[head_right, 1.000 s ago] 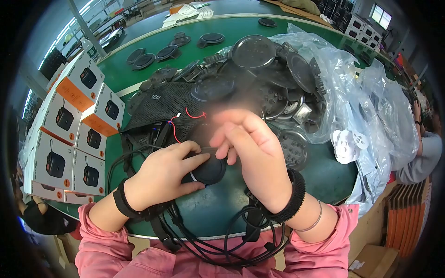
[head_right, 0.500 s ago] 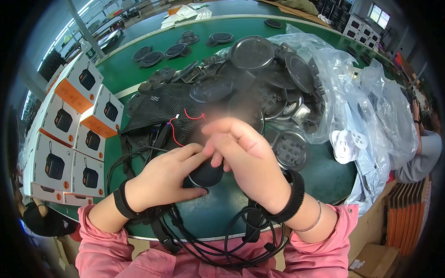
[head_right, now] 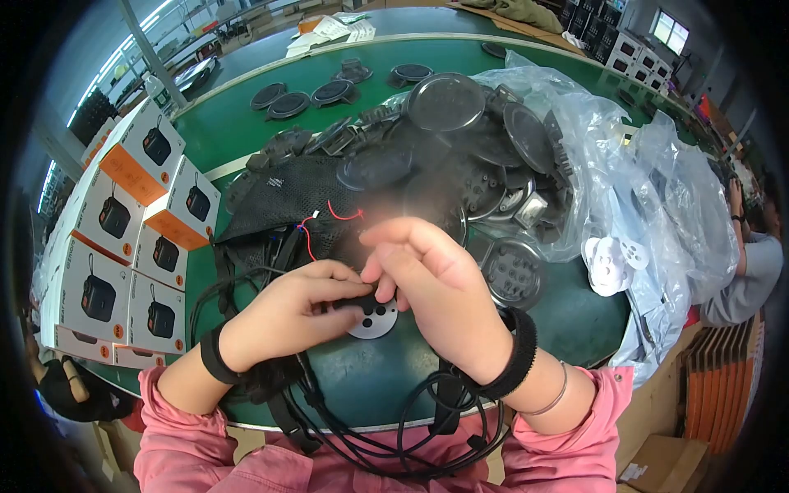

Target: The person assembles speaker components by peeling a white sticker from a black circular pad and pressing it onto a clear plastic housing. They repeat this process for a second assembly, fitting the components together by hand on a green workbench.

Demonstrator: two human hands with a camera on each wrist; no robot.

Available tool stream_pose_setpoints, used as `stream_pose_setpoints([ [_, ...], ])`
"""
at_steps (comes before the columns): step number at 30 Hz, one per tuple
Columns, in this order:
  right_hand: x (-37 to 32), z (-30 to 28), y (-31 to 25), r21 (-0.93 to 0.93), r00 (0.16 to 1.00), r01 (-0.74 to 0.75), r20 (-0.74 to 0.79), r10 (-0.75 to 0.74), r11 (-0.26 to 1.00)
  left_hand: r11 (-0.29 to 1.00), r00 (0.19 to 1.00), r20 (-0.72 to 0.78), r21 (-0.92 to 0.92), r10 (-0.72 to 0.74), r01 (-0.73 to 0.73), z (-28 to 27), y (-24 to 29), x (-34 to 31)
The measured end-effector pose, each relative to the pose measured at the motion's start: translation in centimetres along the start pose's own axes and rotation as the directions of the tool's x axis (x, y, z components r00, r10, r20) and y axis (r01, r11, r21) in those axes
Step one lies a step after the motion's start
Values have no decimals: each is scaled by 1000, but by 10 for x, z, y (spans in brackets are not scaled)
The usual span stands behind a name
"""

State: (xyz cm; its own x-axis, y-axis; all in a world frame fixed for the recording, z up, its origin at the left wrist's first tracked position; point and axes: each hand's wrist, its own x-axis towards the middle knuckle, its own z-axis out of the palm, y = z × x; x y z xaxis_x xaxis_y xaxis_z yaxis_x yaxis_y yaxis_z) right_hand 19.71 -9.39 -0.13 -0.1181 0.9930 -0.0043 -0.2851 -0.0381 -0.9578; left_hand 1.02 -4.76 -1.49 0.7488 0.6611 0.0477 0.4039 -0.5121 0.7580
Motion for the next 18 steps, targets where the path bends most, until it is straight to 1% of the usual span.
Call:
stream_pose_setpoints([
  [1,-1,0,-1,-13,1000,11,-26,-11,1000,993,993,-47,52,105,-103,-1,-4,1],
  [2,-2,1,-2,-26,998,20,-52,-22,999,987,977,-175,117,125,-105,0,-1,2],
  [3,-3,3,-2,-26,998,25,-53,-27,999,987,976,-175,121,130,-109,-1,6,2],
  [4,-4,5,-1,-124,992,94,-69,-103,988,976,974,-215,-215,-65,18,-3,16,1],
  [5,-5,7,-1,-220,981,158,-79,-179,962,839,947,-188,-529,-260,125,-5,22,0],
  [6,0,4,7,-401,940,302,-27,-340,865,769,960,-155,-633,-235,87,-5,25,-1],
  [7,0,2,8,-402,938,306,-26,-345,863,772,960,-157,-630,-231,83,-4,29,-1],
  [9,-1,2,4,-552,881,442,118,-459,707,761,982,-137,-649,-134,13,0,34,-3],
  [10,-1,3,2,-556,884,431,101,-457,710,807,987,-153,-588,-56,-45,0,31,-4],
  [11,-1,2,2,-558,884,430,99,-457,710,807,987,-151,-589,-55,-46,0,28,-4],
  [12,-1,2,2,-578,873,448,119,-472,682,952,970,-222,-261,103,-161,-1,25,-3],
  [13,0,1,2,-597,863,465,139,-486,654,961,934,-231,104,274,-256,-1,23,-2],
  [14,0,1,2,-598,863,463,136,-486,654,961,934,-228,102,274,-257,0,22,-2],
  [16,0,1,2,-624,861,458,135,-490,633,916,917,-232,321,324,-242,1,21,-3],
  [18,-1,1,2,-632,863,450,128,-489,630,910,920,-223,342,321,-234,1,22,-3],
])
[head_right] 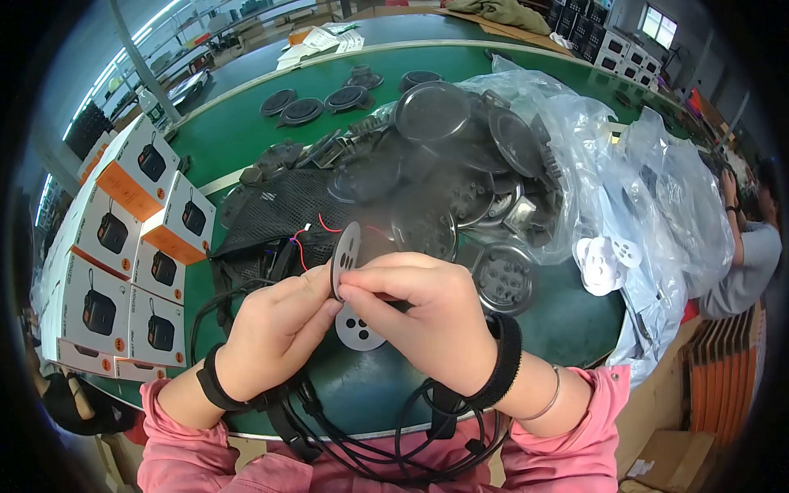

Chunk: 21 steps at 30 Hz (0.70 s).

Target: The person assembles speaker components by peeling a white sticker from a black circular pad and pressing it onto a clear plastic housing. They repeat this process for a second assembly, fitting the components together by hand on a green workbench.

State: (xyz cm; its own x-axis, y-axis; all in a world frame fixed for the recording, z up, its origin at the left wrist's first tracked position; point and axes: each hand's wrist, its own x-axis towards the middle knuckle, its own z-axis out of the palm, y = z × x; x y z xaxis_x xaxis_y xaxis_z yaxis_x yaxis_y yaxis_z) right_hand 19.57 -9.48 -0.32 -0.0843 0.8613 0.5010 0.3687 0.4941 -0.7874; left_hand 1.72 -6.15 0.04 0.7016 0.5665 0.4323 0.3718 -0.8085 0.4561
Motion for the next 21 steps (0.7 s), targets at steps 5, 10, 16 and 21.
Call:
stream_pose_setpoints([
  [5,-1,1,0,-20,1000,-4,1,4,1000,998,999,36,55,-20,18,0,2,-1],
  [10,-1,0,-3,-31,998,-66,20,66,997,971,998,61,240,11,-26,1,6,-2],
  [16,0,2,4,-15,1000,-17,9,17,1000,944,994,108,329,-10,-26,-3,9,-2],
  [21,0,3,2,30,998,-62,8,61,998,933,989,148,358,-18,-37,-3,10,-2],
])
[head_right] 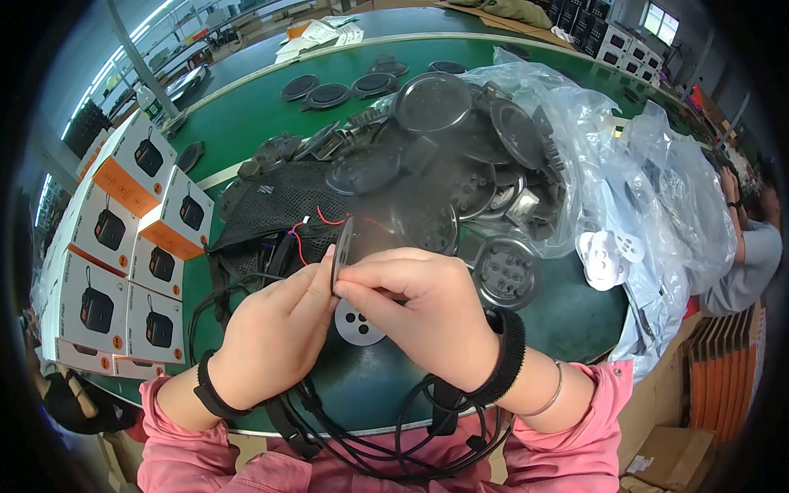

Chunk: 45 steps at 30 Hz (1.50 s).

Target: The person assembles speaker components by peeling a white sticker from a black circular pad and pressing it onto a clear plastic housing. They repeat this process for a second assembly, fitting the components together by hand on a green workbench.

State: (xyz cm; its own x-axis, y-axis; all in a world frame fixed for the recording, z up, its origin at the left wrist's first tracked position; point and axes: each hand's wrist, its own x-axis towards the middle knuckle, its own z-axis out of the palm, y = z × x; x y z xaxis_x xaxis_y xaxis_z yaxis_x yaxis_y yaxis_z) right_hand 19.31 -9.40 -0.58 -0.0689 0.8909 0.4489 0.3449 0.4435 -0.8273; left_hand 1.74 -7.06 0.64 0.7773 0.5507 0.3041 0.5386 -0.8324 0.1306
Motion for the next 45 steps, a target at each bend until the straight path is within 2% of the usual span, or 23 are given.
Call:
stream_pose_setpoints([
  [4,-1,1,-4,66,996,-86,6,86,994,995,999,33,94,30,-33,-2,1,1],
  [8,-2,-2,-9,105,997,-82,11,81,991,990,998,17,128,58,-59,-3,4,1],
  [11,-2,-5,-6,70,996,-86,39,83,994,997,997,-26,46,69,-68,-1,5,2],
  [13,-3,-3,-5,104,998,-62,14,61,993,981,993,-113,-185,28,-48,-2,-1,4],
  [17,-2,-4,-9,189,986,-169,50,162,967,965,995,-95,-261,-15,-10,-5,-2,4],
  [20,-2,-3,-7,200,982,-189,65,180,961,975,991,-130,-220,-11,-18,-3,-2,4],
  [23,-2,-3,-11,248,966,-259,82,247,933,991,996,-89,-134,-6,-6,-6,1,3],
  [25,-3,-2,-14,326,937,-349,99,336,879,1000,1000,-10,17,7,-7,-10,5,3],
  [31,-5,-1,-16,268,969,-247,65,238,931,968,990,-72,229,119,-99,-2,7,-1],
  [34,-5,-1,-15,270,972,-236,68,226,933,968,992,-83,240,95,-72,0,10,-1],
  [37,-4,-2,-9,275,977,-212,94,193,938,981,991,-123,189,57,-33,5,12,-1],
  [40,-5,0,-8,309,975,-222,79,208,925,992,995,-95,128,26,-14,2,16,1],
  [44,-6,1,-8,332,978,-207,46,204,920,990,993,-88,125,75,-63,-2,10,2],
  [45,-7,1,-7,354,969,-246,71,236,902,997,993,-99,-31,66,-70,-2,8,3],
])
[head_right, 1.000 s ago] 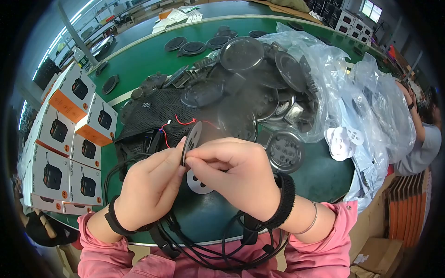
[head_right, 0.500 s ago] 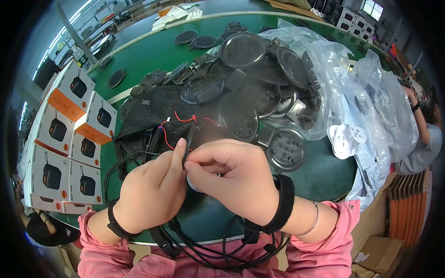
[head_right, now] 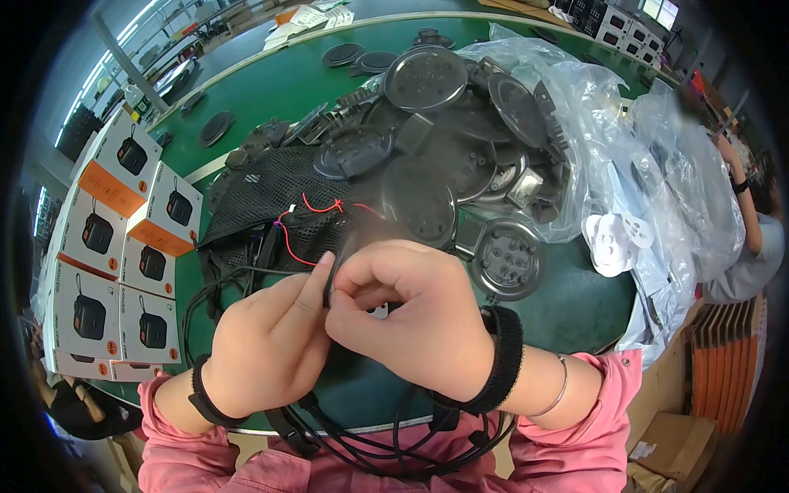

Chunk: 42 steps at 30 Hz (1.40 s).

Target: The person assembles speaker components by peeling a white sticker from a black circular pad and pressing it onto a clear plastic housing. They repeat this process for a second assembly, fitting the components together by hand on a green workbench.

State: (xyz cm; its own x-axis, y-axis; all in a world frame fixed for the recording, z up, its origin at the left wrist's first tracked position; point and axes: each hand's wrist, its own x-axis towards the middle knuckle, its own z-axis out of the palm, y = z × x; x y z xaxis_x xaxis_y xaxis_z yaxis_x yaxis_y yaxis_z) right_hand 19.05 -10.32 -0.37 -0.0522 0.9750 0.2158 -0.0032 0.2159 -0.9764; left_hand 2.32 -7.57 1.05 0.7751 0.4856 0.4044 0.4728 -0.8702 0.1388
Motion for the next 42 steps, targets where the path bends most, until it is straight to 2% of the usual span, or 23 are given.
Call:
stream_pose_setpoints([
  [1,0,0,1,25,999,-40,13,40,999,988,1000,-11,-155,-10,8,0,-2,0],
  [2,0,0,1,25,999,-40,13,40,999,988,1000,-11,-155,-10,8,0,-4,1],
  [4,-1,0,2,126,997,-78,32,75,989,923,997,-65,-385,-47,18,0,-7,1],
  [5,0,-1,2,125,997,-79,32,76,989,923,997,-65,-385,-47,19,-1,-7,2],
  [7,1,-4,1,249,978,-205,93,187,947,784,982,18,-600,-187,160,-6,-6,5],
  [8,2,-4,-1,248,978,-204,93,186,947,784,982,16,-599,-186,159,-10,-8,5],
  [10,3,-6,-7,384,943,-332,126,308,861,714,942,229,-616,-244,334,-18,-14,4],
  [11,4,-8,-6,382,945,-327,123,303,865,716,945,224,-616,-240,328,-18,-13,4],
  [13,5,-15,-2,451,940,-331,229,251,829,316,809,270,-820,-522,477,-15,-13,3],
  [14,5,-19,-3,452,946,-317,217,242,834,235,792,290,-850,-537,470,-19,-13,5],
  [16,6,-30,-8,696,946,-270,320,49,666,189,778,308,-861,-548,473,-23,-18,3],
  [17,2,-36,-10,732,966,-158,254,-51,663,126,753,338,-867,-565,483,-24,-20,2],
  [19,-6,-53,-37,830,982,0,105,-156,558,139,746,336,-859,-575,493,-30,-18,2],
  [21,-23,-71,-62,658,933,358,-221,-285,663,147,773,312,-876,-552,459,-31,-17,0],
  [23,-41,-103,-70,51,796,438,-486,-360,898,194,782,271,-875,-561,443,-31,-14,0],
  [24,-50,-130,-71,-356,800,218,-468,-375,909,193,784,254,-884,-566,426,-30,-13,-1],
  [26,-53,-158,-58,-588,711,-102,-607,-354,802,253,793,202,-878,-575,407,-28,-13,-2],
  [27,-54,-171,-51,-763,726,-308,-575,-377,569,279,784,176,-870,-595,407,-27,-12,-1],
  [29,-52,-173,-41,-835,807,-421,-523,-275,353,308,790,153,-864,-594,399,-26,-15,-2],
  [31,-54,-182,-24,-877,830,-440,-479,-286,191,289,791,163,-872,-590,395,-26,-14,1],
  [35,-56,-189,-15,-893,884,-366,-421,-201,261,287,795,188,-864,-577,413,-24,-14,0],
  [39,-51,-187,-16,-909,894,-335,-390,-222,248,264,794,203,-871,-574,414,-20,-15,-1],
  [42,-47,-180,-22,-909,925,-324,-363,-114,260,352,825,172,-844,-538,406,-17,-15,-2],
])
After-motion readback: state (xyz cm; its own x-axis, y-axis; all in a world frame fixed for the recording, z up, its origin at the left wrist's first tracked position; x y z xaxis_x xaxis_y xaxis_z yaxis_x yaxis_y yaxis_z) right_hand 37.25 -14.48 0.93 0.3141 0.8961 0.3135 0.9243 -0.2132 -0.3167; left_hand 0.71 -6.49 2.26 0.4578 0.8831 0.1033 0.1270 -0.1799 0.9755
